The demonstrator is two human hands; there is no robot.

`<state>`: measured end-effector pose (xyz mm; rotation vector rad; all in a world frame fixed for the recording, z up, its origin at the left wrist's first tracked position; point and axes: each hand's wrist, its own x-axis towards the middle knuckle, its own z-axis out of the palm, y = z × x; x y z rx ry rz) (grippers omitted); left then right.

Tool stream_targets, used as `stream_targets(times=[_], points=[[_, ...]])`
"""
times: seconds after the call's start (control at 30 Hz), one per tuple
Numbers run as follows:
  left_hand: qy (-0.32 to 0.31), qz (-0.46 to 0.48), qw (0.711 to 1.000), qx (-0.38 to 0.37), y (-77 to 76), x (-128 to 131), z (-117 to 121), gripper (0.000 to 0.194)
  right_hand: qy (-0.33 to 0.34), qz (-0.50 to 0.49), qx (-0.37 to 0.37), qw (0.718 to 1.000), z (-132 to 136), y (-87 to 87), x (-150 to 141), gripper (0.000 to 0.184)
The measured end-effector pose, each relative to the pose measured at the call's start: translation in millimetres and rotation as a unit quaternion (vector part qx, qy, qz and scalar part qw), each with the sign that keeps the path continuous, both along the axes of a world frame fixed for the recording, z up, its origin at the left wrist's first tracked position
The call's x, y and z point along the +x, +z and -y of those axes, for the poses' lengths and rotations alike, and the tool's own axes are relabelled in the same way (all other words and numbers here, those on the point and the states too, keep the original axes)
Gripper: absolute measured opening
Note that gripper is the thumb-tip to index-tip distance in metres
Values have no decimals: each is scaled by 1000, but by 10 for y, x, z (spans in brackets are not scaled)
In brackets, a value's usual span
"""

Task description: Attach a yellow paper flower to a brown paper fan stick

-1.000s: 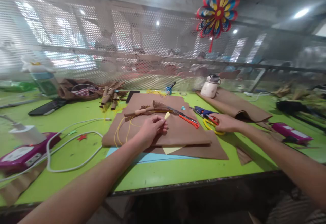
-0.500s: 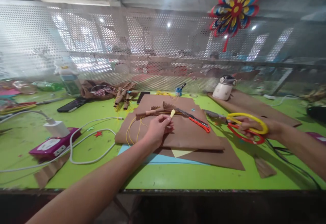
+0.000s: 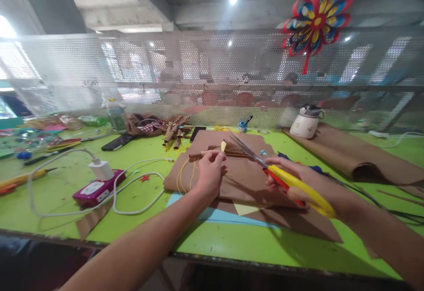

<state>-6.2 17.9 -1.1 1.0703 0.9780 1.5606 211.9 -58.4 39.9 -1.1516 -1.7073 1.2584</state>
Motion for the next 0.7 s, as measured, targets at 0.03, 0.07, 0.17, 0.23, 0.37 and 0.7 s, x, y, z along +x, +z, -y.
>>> stream_targets(times=[0.03, 0.07, 0.17, 0.23, 0.37, 0.7], points=[[20, -10, 1000, 13, 17, -30, -23, 17, -11, 1, 7, 1000, -55, -5, -84, 58], [39, -17, 999, 26, 39, -63, -47, 17, -23, 2, 14, 1000, -115, -19, -160, 58], [72, -15, 996, 49, 113, -151, -97, 16, -44, 23, 42, 998, -266, -94, -325, 48], [71, -1, 996, 56, 154, -167, -91, 16, -39, 47, 45, 997, -311, -144, -380, 42], [31, 4, 995, 91, 184, -94, -8, 18, -35, 97, 98, 990, -295, -197, -386, 48], [-71, 1, 993, 93, 264, 57, 193, 12, -68, 202, 233, 949, -185, -246, -368, 48]])
